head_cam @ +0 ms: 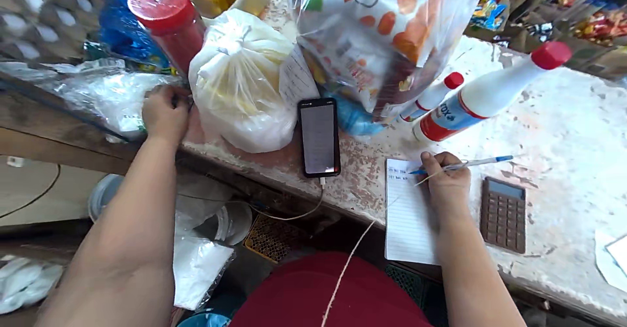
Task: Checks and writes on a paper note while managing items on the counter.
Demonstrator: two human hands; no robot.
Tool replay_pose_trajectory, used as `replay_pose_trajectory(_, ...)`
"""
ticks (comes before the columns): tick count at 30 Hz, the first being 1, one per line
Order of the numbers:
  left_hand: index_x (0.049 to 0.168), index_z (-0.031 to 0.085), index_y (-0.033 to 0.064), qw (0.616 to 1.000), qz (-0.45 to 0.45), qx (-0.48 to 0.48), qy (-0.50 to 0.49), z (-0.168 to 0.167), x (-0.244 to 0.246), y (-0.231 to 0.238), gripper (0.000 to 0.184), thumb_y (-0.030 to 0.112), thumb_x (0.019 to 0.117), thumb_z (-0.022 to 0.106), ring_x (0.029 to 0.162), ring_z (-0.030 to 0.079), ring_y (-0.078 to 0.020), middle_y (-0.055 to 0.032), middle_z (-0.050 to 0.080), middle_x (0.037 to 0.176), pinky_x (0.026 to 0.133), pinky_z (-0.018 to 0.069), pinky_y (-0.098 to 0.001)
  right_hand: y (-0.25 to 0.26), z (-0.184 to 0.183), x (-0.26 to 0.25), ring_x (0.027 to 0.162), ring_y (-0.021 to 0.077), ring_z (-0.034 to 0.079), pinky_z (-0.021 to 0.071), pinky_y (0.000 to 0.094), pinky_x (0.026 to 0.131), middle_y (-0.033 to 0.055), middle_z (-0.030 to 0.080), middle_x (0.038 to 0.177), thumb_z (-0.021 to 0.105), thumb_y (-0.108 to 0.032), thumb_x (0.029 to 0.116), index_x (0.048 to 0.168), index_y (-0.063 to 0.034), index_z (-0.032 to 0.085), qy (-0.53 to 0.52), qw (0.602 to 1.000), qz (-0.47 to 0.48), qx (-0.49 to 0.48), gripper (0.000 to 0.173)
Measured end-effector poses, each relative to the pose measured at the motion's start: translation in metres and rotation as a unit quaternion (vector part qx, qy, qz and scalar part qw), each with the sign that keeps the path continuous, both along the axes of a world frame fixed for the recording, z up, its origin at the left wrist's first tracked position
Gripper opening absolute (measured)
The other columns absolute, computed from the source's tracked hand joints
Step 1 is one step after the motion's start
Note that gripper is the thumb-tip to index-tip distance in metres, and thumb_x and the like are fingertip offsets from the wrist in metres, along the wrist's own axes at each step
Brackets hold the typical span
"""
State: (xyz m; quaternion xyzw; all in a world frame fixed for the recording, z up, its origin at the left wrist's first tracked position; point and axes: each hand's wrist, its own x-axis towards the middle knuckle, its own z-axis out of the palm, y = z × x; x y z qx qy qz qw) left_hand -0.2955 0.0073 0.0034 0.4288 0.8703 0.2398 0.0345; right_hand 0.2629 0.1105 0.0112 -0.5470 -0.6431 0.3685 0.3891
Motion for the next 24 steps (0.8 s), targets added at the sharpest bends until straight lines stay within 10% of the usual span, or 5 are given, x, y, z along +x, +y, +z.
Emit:
replay_pose_trajectory(6,0.123,0.065,0.0016,1.0,-0.006,0.002,0.007,-0.001,0.0,0.001,0.034,0.023,0.1036,0.048,0.128,0.053,-0.0491,-0.0281,0.062,0.131,0.104,0.0367,-0.0712,-0.013,-0.006,-0.001,0.069,-0.0042,0.058,0.0519,0.0151,0.066,-0.0049,0.065,0.086,0.054,-0.025,0.1071,0.104,-0.0021,0.068,0.027,0.999,0.017,0.034,0.027)
replay_pose_trajectory(13,0.122,0.066,0.0022,1.0,-0.004,0.007,0.003,0.002,0.004,0.0,0.033,0.023,0.1038,0.048,0.128,0.053,-0.0487,-0.0281,0.062,0.13,0.103,0.0366,-0.071,-0.011,-0.009,0.001,0.067,-0.0052,0.053,0.0465,0.0126,0.063,-0.004,0.062,0.087,0.051,-0.028,0.108,0.106,-0.0026,0.067,0.015,0.997,0.018,0.076,0.03)
replay_pose_trajectory(17,0.125,0.065,0.0019,1.0,0.001,0.001,-0.011,0.003,0.004,0.0,0.035,0.023,0.1043,0.047,0.129,0.053,-0.0499,-0.0298,0.061,0.132,0.105,0.0359,-0.0726,-0.013,-0.009,-0.001,0.068,-0.0017,0.056,0.0508,0.0167,0.062,0.0008,0.061,0.102,0.053,-0.031,0.1068,0.134,-0.0045,0.055,-0.005,0.998,0.007,0.063,0.037)
replay_pose_trajectory(24,0.122,0.066,0.0019,1.0,-0.003,0.007,0.003,0.0,0.002,0.0,0.034,0.024,0.1044,0.047,0.128,0.054,-0.0487,-0.0286,0.062,0.129,0.104,0.037,-0.0708,-0.008,-0.014,-0.002,0.063,0.0038,0.055,0.0489,0.0213,0.057,0.0053,0.064,0.098,0.048,-0.036,0.1091,0.127,-0.0054,0.061,-0.06,0.994,-0.001,0.09,0.038)
